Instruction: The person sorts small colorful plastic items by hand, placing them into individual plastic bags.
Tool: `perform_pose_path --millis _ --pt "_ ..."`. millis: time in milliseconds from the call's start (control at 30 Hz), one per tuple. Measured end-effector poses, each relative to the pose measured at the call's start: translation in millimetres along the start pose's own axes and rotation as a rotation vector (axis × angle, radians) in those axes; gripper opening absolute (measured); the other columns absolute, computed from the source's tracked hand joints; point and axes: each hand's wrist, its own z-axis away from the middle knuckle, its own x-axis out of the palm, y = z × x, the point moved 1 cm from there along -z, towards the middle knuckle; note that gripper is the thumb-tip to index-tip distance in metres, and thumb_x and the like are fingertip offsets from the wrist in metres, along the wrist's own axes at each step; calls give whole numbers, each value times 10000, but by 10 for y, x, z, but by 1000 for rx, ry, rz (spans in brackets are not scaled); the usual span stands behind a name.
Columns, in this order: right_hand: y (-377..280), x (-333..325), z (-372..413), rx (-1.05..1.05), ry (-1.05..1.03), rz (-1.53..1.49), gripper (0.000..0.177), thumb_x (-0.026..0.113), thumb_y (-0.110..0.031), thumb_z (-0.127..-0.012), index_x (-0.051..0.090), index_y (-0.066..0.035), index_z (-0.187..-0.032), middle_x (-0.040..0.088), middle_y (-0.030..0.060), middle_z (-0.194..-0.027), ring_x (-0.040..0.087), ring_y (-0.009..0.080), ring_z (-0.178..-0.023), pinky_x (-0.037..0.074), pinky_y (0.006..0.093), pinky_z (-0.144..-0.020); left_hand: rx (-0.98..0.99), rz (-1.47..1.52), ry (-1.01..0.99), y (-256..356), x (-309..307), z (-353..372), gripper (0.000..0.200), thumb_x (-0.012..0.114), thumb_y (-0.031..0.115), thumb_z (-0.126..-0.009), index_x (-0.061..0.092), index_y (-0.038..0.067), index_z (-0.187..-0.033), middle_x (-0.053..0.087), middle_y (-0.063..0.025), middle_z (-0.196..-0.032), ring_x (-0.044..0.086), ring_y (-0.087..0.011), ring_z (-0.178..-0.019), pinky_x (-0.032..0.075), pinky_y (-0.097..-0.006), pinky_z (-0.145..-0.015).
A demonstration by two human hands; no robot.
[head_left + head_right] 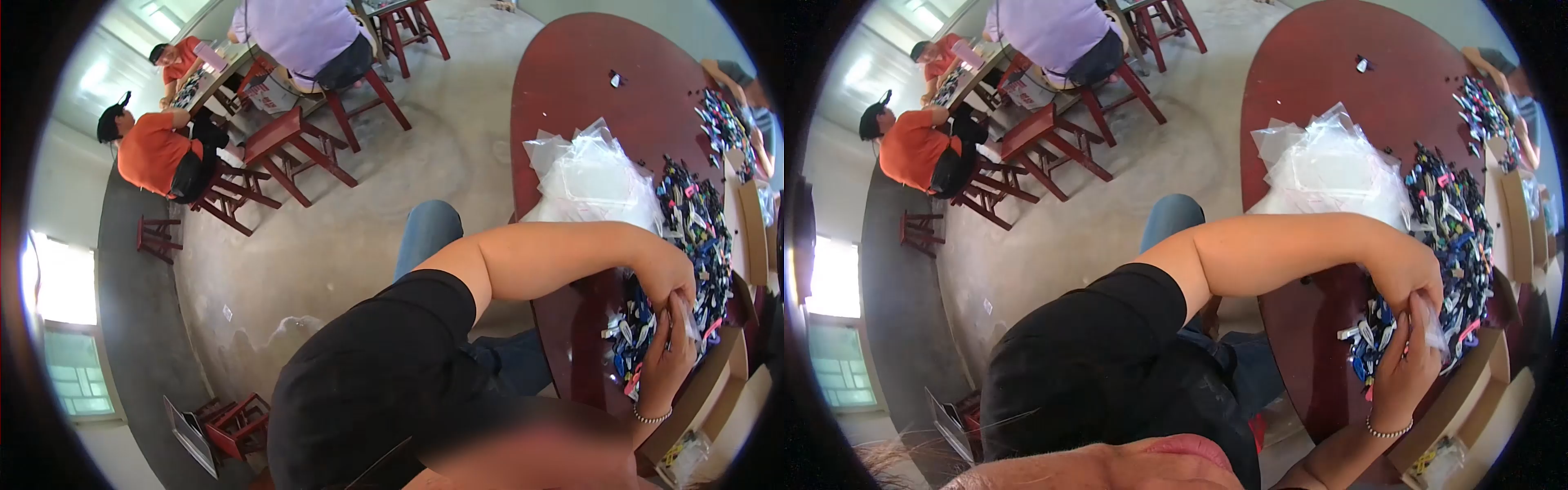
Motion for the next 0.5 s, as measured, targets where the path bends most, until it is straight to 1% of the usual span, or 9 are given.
perform_pose_path --millis 33,100,133,233,267,333,367,433,500 --pt "7 7 7 17 -3 8 259 521 21 -900 580 42 -1152 633 235 -1083 619 391 -997 481 421 -841 9 14 -10 28 -11 4 268 748 191 -708 682 76 -942 675 -68 -788 607 -160 -713 476 -315 -667" --pt "23 15 20 53 -7 -31 257 516 6 -912 588 19 -1158 632 204 -1117 604 364 -1052 465 405 -887 -82 8 -18 83 -31 27 369 755 201 -680 678 92 -1024 693 -91 -896 647 -229 -810 490 -336 -733" --pt "11 4 3 23 24 -15 260 529 8 -901 591 16 -1154 635 195 -1113 608 353 -1046 468 396 -885 -46 -42 -2 66 -21 15 370 760 200 -675 678 81 -1016 692 -95 -899 649 -229 -821 492 -336 -733" --pt "-21 -24 -20 11 56 60 268 554 4 -885 593 14 -1150 639 184 -1105 618 341 -1022 471 388 -878 -91 -42 -24 71 -40 20 389 769 186 -669 664 51 -1019 689 -112 -899 652 -233 -821 496 -332 -729" --pt "-13 -28 -20 46 54 80 268 554 4 -885 593 14 -1150 639 184 -1105 618 341 -1022 471 388 -878 -69 -17 -48 77 -42 17 389 769 186 -669 664 51 -1019 689 -112 -899 652 -233 -821 496 -332 -729" --pt "-1 -33 -20 -2 97 23 282 574 12 -867 599 4 -1147 647 173 -1074 640 320 -947 494 358 -823 -118 -22 -24 93 -63 21 382 772 162 -678 661 42 -1023 693 -109 -897 656 -200 -823 502 -319 -731" --pt "1 -48 -33 33 97 42 282 574 12 -867 599 4 -1147 647 173 -1074 640 320 -947 494 358 -823 -99 1 -50 99 -70 31 382 772 162 -678 661 42 -1023 693 -109 -897 656 -200 -823 502 -319 -731" --pt "22 -132 -25 112 177 -92 271 605 4 -850 620 -13 -1120 665 154 -1010 665 269 -858 514 304 -704 -217 189 -14 101 -74 47 361 766 106 -698 656 28 -1032 693 -88 -882 650 -162 -826 512 -297 -749" --pt "91 -278 53 197 248 -56 248 615 -3 -852 627 -5 -1100 676 125 -937 659 188 -762 512 266 -653 -282 65 5 234 -159 38 324 756 66 -722 658 16 -1026 688 -63 -871 640 -126 -816 516 -272 -770"
